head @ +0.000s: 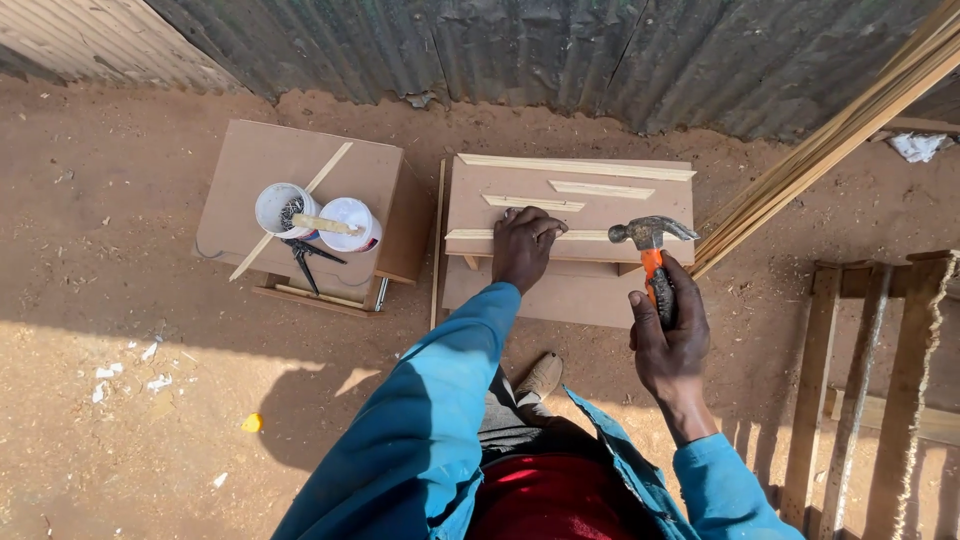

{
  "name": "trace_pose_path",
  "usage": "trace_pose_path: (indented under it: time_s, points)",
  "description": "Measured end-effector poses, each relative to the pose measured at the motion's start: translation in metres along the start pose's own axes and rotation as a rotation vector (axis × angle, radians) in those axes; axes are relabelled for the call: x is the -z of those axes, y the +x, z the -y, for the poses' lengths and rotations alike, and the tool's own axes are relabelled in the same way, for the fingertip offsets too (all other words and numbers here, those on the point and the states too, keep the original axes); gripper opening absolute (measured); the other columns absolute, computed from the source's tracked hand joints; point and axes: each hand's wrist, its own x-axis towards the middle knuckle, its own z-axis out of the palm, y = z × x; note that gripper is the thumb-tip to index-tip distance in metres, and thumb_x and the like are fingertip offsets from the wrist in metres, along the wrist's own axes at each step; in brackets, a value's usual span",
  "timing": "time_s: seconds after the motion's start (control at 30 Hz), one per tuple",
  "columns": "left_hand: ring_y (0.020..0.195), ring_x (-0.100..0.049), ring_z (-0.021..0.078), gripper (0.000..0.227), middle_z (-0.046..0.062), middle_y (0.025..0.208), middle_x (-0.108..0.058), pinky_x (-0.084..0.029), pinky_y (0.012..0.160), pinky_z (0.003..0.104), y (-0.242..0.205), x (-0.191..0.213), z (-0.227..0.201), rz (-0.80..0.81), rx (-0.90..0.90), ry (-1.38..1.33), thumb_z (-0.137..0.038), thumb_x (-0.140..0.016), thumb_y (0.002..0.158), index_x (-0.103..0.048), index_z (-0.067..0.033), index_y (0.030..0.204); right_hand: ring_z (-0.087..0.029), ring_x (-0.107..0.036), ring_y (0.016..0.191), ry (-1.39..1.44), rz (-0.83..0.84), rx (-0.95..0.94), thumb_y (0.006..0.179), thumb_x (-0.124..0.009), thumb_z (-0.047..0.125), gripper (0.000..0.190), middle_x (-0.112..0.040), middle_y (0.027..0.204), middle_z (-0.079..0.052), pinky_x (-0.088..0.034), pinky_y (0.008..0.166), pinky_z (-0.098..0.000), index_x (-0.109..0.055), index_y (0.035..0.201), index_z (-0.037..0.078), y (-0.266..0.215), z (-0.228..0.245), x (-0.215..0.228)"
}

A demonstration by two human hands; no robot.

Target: Attaching wooden strips to a drawer frame using glue and a hammer

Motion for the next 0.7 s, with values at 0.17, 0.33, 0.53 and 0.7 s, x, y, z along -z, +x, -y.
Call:
trace_pose_path:
  time_s: [0.17,0.33,0.53,0.7]
  points:
    - [0.1,-0.055,0.0252,0.009,-0.006,0.093,-0.061,-0.04,0.089,0.041,0.0,0.004,-0.008,0.019,0.035,-0.003,-0.026,-0.06,0.092,-0.069,-0.0262,0.091,-0.017,-0.052,0.043,-0.024,0.009,-0.036,0.092,-0.059,0.001,0.044,-0.052,0.076,-0.016,-0.044,0.04,-0.0275,-0.048,0.135,0.001,-0.001,0.001,0.001]
    - [0.1,-0.053,0.023,0.01,-0.007,0.093,-0.059,-0.039,0.09,0.041,0.0,0.003,-0.007,0.012,0.036,-0.002,-0.028,-0.06,0.092,-0.069,-0.0269,0.091,-0.016,-0.052,0.043,-0.006,0.004,-0.059,0.091,-0.059,0.0,0.044,-0.052,0.075,-0.015,-0.044,0.039,-0.0268,-0.049,0.134,0.001,-0.003,0.001,0.001]
    - [0.099,-0.052,0.0217,0.011,-0.007,0.093,-0.058,-0.039,0.089,0.04,-0.002,0.005,-0.01,0.006,0.032,0.031,-0.028,-0.058,0.094,-0.068,-0.0269,0.092,-0.015,-0.053,0.043,-0.021,0.033,-0.082,0.091,-0.059,0.001,0.043,-0.053,0.079,-0.015,-0.044,0.039,-0.0268,-0.051,0.132,0.003,-0.007,-0.003,-0.002]
    - [0.099,-0.051,0.0212,0.013,-0.007,0.095,-0.058,-0.038,0.09,0.038,-0.004,0.01,-0.018,0.039,0.045,0.068,-0.027,-0.055,0.096,-0.068,-0.0266,0.094,-0.019,-0.058,0.054,-0.134,0.056,-0.048,0.09,-0.062,0.004,0.045,-0.06,0.086,-0.017,-0.048,0.047,-0.0316,-0.053,0.134,0.006,0.002,0.006,-0.004]
